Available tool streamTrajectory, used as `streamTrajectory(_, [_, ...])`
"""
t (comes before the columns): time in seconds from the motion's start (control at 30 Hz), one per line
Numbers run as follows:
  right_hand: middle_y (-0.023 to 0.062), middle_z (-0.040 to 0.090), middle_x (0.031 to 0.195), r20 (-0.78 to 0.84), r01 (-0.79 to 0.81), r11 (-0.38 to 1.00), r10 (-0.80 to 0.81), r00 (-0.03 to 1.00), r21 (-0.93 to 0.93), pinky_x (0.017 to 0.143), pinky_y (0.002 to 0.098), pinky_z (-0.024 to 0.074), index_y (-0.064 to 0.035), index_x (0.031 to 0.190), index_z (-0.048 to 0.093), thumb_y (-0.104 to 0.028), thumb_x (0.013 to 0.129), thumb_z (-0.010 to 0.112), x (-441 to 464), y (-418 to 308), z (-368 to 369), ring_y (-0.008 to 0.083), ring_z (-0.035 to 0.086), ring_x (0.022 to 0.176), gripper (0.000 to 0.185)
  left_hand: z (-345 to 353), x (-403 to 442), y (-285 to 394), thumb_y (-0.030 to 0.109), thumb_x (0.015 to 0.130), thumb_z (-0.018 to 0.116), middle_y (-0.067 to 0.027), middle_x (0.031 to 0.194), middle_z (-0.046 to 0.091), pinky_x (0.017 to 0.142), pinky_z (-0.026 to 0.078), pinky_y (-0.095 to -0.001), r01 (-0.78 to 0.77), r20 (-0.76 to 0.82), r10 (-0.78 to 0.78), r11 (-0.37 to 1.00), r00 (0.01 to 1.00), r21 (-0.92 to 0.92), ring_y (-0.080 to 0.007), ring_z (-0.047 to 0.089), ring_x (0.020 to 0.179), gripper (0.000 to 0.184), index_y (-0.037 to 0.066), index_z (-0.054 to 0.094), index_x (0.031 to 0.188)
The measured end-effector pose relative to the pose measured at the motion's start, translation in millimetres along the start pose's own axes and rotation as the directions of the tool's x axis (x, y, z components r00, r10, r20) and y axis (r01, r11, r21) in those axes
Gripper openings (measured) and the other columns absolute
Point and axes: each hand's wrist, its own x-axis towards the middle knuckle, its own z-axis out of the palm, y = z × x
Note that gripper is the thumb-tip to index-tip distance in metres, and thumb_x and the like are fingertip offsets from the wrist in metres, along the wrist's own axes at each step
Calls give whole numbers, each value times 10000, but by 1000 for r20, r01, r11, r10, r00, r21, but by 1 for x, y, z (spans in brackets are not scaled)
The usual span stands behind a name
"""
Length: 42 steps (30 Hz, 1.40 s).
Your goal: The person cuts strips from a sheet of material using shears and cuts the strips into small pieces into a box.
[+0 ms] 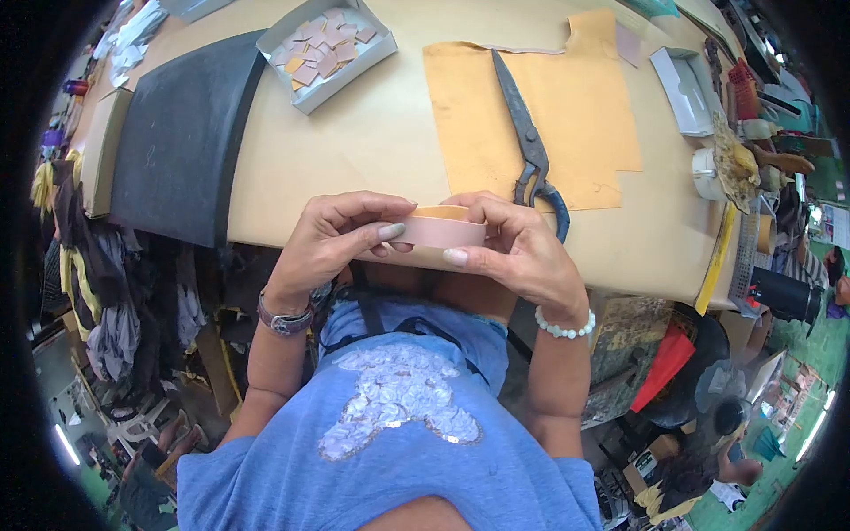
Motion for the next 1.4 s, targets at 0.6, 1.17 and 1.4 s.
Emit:
streamTrajectory(0.6, [40, 611, 712, -268, -143, 989, 129, 955, -35, 609, 199, 457, 26, 829, 616, -106, 796, 626, -9, 3, 7, 69, 559, 656, 137, 1, 5, -10, 44, 785, 613, -137, 952, 627, 735, 517, -244, -6, -32, 5, 999, 999, -34, -135, 609, 859, 448, -38, 465, 1200])
streamTrajectory(1.17, [17, 611, 699, -287, -131, 988, 103, 953, -82, 587, 180, 422, 37, 845, 638, -96, 779, 643, -6, 4, 17, 47, 527, 637, 149, -1, 3, -16, 60, 828, 572, -96, 840, 653, 635, 508, -190, -19, -81, 22, 999, 996, 36, -92, 618, 768, 441, -25, 438, 1239])
streamTrajectory(1.4, [13, 612, 703, -286, -128, 988, 99, 953, -82, 573, 178, 412, 33, 835, 645, -99, 771, 656, -4, 4, 23, 37, 507, 636, 147, -1, 1, -12, 78, 834, 573, -100, 831, 659, 634, 510, -186, 7, -91, -5, 1000, 996, 29, -74, 613, 732, 440, -10, 439, 1244])
